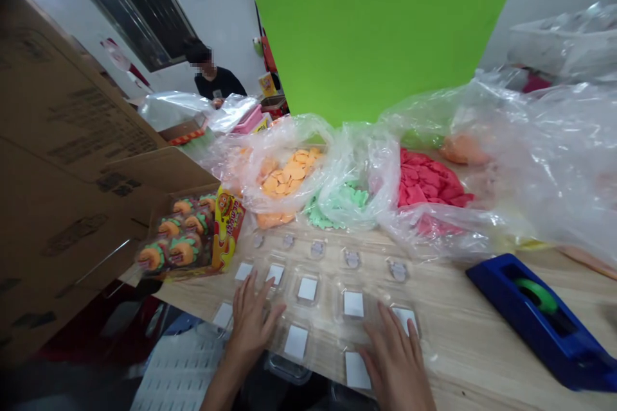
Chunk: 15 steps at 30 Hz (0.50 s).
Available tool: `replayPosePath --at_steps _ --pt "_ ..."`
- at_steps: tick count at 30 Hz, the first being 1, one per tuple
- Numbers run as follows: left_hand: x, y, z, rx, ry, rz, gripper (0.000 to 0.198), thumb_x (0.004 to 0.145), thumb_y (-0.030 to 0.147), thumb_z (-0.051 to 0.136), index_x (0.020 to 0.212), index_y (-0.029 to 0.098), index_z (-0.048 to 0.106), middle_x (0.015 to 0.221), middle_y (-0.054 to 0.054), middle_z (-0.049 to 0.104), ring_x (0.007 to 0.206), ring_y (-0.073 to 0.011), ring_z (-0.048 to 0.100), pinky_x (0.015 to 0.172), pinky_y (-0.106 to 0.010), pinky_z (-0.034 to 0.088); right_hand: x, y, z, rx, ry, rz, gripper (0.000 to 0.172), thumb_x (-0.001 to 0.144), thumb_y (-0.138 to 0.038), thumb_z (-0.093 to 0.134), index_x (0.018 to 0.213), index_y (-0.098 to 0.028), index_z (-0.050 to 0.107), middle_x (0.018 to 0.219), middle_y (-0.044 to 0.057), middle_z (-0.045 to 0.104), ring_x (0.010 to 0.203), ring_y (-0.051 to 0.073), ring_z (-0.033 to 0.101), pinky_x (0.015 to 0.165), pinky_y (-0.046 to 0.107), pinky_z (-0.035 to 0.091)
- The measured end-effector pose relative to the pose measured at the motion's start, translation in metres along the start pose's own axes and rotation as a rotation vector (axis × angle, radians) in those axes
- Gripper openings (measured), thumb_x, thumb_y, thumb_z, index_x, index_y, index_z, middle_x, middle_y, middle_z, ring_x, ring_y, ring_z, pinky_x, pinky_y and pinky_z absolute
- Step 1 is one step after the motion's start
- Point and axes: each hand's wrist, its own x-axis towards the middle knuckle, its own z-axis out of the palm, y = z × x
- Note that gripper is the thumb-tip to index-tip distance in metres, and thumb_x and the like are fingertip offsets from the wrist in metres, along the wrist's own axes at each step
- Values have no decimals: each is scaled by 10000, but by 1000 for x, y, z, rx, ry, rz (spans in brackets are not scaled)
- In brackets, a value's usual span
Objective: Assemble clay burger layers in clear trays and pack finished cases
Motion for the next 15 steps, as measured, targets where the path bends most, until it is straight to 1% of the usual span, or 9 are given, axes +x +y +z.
replayPosePath --at_steps 2,4,7,9,10,12,13,15 --pt "3 9 -3 -25 -66 113 426 790 381 485 1195 247 488 1394 -121 275 1283 -316 206 980 -547 254 3 -4 0 14 6 34 272 772 -277 517 1023 -182 564 1213 199 485 1107 331 475 878 562 367" --pt "6 17 -2 -10 -90 176 391 782 390 495 1159 289 521 1389 -97 297 1282 -320 207 978 -555 246 8 -10 0 51 -3 76 252 774 -245 513 1007 -175 578 1219 202 477 1118 332 465 868 539 392" --pt "9 21 5 75 -27 160 353 761 413 516 1082 283 583 1323 -102 398 1250 -328 271 966 -562 253 16 -20 -8 132 -29 133 246 777 -213 509 1012 -192 580 1252 179 461 1152 324 436 884 537 389" --pt "12 17 10 118 11 157 347 744 428 527 1041 267 607 1288 -106 436 1228 -329 304 960 -556 266 19 -21 -20 188 -35 149 283 784 -202 502 1062 -211 554 1285 159 435 1186 308 403 916 546 362" --pt "13 14 12 127 20 168 344 739 425 527 1031 264 611 1279 -105 444 1221 -329 313 956 -551 273 20 -18 -29 208 -26 157 302 791 -201 496 1091 -217 535 1298 150 424 1201 296 388 933 545 349" --pt "15 4 14 120 37 200 337 735 404 520 1027 260 610 1257 -110 459 1210 -334 326 936 -555 295 18 0 -51 205 26 215 312 813 -204 472 1123 -218 507 1307 135 414 1222 271 364 960 527 332" --pt "18 -3 16 99 48 211 344 731 396 514 1031 256 606 1238 -116 472 1202 -339 336 922 -562 307 14 15 -64 165 71 283 298 825 -215 456 1119 -215 507 1297 125 424 1219 254 371 969 502 335" --pt "25 -18 21 11 73 253 315 711 388 515 988 275 615 1156 -103 534 1196 -355 339 894 -590 318 -3 58 -93 14 187 487 271 847 -257 419 1093 -203 520 1259 114 455 1192 226 404 972 436 353"
